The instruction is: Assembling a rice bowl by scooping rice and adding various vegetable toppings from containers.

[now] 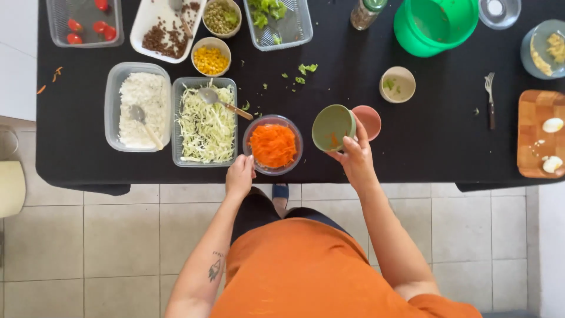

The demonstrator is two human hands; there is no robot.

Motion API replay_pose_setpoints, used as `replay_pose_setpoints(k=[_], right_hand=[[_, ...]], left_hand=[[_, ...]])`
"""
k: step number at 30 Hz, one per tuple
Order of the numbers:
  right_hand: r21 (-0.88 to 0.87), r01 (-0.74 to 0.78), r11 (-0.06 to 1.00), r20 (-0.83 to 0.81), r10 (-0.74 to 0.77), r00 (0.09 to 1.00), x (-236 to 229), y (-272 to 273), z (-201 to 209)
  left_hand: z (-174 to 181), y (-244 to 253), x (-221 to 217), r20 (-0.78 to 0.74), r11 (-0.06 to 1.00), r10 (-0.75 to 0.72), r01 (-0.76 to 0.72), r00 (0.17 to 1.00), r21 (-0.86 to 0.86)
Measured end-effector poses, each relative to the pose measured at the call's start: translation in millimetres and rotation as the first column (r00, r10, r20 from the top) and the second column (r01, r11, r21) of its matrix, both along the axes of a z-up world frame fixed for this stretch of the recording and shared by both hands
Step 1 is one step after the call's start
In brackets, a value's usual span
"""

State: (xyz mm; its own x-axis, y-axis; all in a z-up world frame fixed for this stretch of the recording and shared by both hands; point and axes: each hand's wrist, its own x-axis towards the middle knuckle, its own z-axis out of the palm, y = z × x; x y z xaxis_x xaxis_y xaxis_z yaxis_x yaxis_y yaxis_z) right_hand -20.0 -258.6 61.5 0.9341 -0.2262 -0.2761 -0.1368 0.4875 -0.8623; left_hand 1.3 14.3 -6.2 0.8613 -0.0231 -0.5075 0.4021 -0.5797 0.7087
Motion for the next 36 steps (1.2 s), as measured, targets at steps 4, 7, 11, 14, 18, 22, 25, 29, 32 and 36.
replay_pose_setpoints(k=[4, 7, 11, 14, 18, 22, 25, 29, 32, 36], right_hand=[[0.079, -0.041, 0.996, 0.023, 0.040, 0.999, -0.4, -1.2, -9.4], [0.101, -0.035, 0.994, 0.048, 0.031, 0.998, 2.0, -6.2, -0.6], [0.112, -0.008, 0.994, 0.042, 0.004, 0.999, -4.4, -10.8, 5.5], [0.130, -0.001, 0.992, 0.045, -0.005, 0.999, -8.6, -17.3, -1.6], [0.114, -0.002, 0.993, 0.038, -0.002, 0.999, -16.6, -19.4, 5.6], [0.110, 0.026, 0.994, 0.055, -0.033, 0.998, -25.6, -27.2, 2.9], [0.120, 0.049, 0.992, 0.059, -0.056, 0.997, -31.3, -30.1, 1.7], [0.129, 0.051, 0.990, 0.062, -0.059, 0.996, -36.9, -34.1, -4.3], [0.137, 0.090, 0.986, 0.048, -0.098, 0.994, -39.3, -32.8, 2.2], [0.136, 0.082, 0.987, 0.053, -0.090, 0.995, -40.9, -36.4, -2.3]], left_hand=[[-13.4, -16.8, 1.5, -0.013, 0.995, 0.073, -0.074, 0.997, -0.072], [6.1, -13.4, 10.9, 0.003, 0.995, 0.088, -0.088, 0.996, -0.050], [41.2, -20.0, 19.7, 0.498, 0.999, -0.030, 0.013, 0.866, 0.039], [2.4, -48.0, 38.1, 0.623, 0.933, -0.358, 0.302, 0.695, 0.198], [-54.4, -69.3, 57.7, 0.505, 0.779, -0.624, 0.422, 0.596, 0.464], [-47.3, -62.1, 79.7, 0.455, 0.759, -0.631, 0.376, 0.629, 0.532], [-49.1, -67.3, 86.0, 0.476, 0.746, -0.648, 0.369, 0.595, 0.554], [-69.9, -75.9, 96.7, 0.497, 0.750, -0.648, 0.372, 0.577, 0.546], [-61.3, -73.5, 94.7, 0.525, 0.765, -0.630, 0.340, 0.572, 0.547], [-71.9, -78.0, 86.0, 0.566, 0.778, -0.626, 0.381, 0.536, 0.500]])
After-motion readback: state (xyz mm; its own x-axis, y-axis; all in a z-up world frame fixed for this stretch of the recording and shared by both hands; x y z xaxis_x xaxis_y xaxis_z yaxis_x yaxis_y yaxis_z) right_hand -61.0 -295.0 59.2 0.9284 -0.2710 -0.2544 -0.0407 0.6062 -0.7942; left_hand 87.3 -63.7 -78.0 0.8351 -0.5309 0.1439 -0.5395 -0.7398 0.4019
